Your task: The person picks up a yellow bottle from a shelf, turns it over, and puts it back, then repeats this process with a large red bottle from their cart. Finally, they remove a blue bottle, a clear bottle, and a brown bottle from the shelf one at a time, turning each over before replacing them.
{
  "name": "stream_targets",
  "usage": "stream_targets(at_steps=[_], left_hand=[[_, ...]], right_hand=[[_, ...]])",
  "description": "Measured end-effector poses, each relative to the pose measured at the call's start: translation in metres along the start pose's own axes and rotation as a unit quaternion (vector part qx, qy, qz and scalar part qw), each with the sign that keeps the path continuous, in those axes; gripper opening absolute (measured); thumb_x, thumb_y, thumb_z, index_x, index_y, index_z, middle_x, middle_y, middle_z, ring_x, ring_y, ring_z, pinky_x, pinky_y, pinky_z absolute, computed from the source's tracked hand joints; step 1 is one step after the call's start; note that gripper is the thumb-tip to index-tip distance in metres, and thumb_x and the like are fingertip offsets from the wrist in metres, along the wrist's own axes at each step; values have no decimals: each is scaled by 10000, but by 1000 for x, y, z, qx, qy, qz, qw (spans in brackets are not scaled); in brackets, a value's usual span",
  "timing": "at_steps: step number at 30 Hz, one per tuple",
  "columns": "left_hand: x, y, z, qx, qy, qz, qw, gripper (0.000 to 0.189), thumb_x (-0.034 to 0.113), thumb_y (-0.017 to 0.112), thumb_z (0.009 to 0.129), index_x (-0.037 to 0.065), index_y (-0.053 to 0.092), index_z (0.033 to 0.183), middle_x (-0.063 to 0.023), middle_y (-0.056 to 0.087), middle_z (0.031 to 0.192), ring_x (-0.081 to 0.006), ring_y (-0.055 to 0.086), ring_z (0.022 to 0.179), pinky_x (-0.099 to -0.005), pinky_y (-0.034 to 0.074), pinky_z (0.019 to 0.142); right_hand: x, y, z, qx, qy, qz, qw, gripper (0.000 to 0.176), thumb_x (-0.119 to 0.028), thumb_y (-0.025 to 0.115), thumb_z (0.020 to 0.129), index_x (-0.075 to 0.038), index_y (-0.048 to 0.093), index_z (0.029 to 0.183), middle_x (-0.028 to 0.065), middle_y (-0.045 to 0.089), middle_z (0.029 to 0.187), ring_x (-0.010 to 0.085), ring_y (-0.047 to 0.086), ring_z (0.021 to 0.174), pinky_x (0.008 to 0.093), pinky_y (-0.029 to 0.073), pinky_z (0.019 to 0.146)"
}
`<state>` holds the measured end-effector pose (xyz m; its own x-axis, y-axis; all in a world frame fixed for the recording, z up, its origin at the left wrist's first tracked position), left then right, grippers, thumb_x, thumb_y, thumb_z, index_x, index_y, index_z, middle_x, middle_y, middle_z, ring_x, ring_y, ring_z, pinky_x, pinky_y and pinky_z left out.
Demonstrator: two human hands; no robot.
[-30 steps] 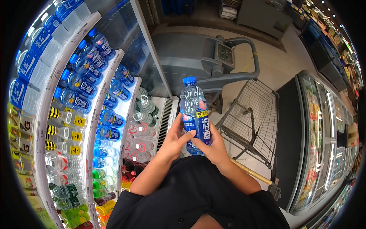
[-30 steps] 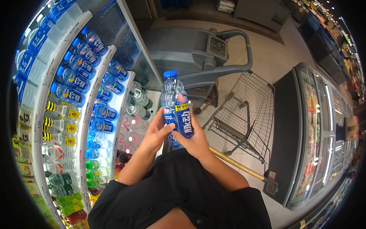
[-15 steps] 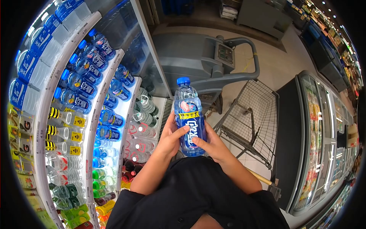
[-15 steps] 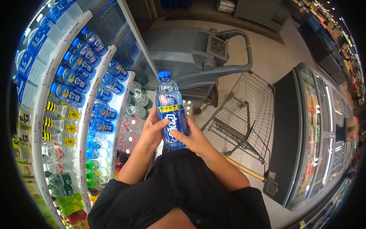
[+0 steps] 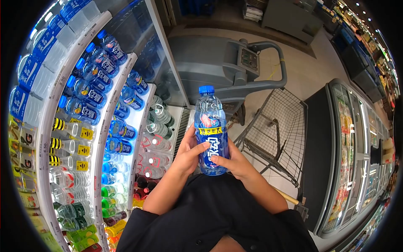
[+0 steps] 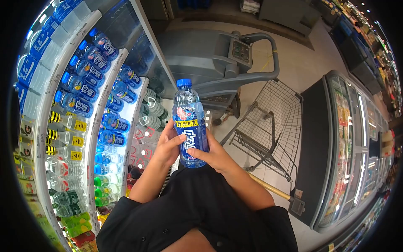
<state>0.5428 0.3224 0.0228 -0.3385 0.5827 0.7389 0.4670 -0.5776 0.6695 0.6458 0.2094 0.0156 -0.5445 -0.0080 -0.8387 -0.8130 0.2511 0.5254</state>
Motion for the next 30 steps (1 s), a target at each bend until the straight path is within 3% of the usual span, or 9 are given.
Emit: stream_targets(at_steps=[16,22,24,25,28,30], left_hand=[[-4,-2,5,-16,-31,0,999,752,26,731,891,33,359,1544,-138,560,1394,-245,574,1279,-403,461,1098],[-5,-8,9,-21,-16,197,980,833,71,789,867,13,314,1548,-131,530,1397,-220,549,1283,-386,447,1098],[-1,6,8,1,16,214,977,832,29,769,868,33,313,1564,-123,542,1407,-225,541,1302,-405,421,1125],[-3,2,10,11,15,187,982,859,-28,767,848,10,288,1559,-124,523,1409,-220,516,1325,-393,445,1108],[-2,-8,12,23,33,91,995,871,-36,752,852,34,275,1578,-110,535,1409,-221,522,1327,-392,444,1111],[0,-14,11,20,0,28,999,873,-22,737,857,56,272,1592,-106,534,1425,-228,532,1325,-400,436,1117]], right_hand=[[6,-2,-1,26,0,17,1000,776,-167,791,904,-54,359,1538,78,550,1388,179,543,1287,363,445,1089],[9,3,-1,50,-13,38,998,823,-102,820,867,-51,352,1543,83,549,1390,178,538,1293,370,458,1082],[8,4,1,79,-87,-63,991,854,-69,833,846,-30,342,1544,91,547,1396,178,537,1291,370,458,1083],[14,-3,2,76,-110,-113,985,922,-81,853,835,-13,301,1570,105,526,1428,184,538,1287,369,455,1086],[8,-5,1,61,-102,-103,988,972,-78,850,841,-5,247,1600,116,495,1467,197,526,1304,367,445,1096],[1,-1,0,45,-80,-75,993,962,-89,817,880,-4,205,1618,122,461,1503,202,487,1353,371,419,1123]])
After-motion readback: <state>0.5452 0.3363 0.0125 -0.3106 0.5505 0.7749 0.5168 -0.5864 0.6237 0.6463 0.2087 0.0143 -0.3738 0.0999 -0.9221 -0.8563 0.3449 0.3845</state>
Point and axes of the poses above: each hand's wrist, its own z-axis towards the middle knuckle, its own y-axis out of the palm, x = y × z, the point moved 4 cm from there along z, towards the middle knuckle
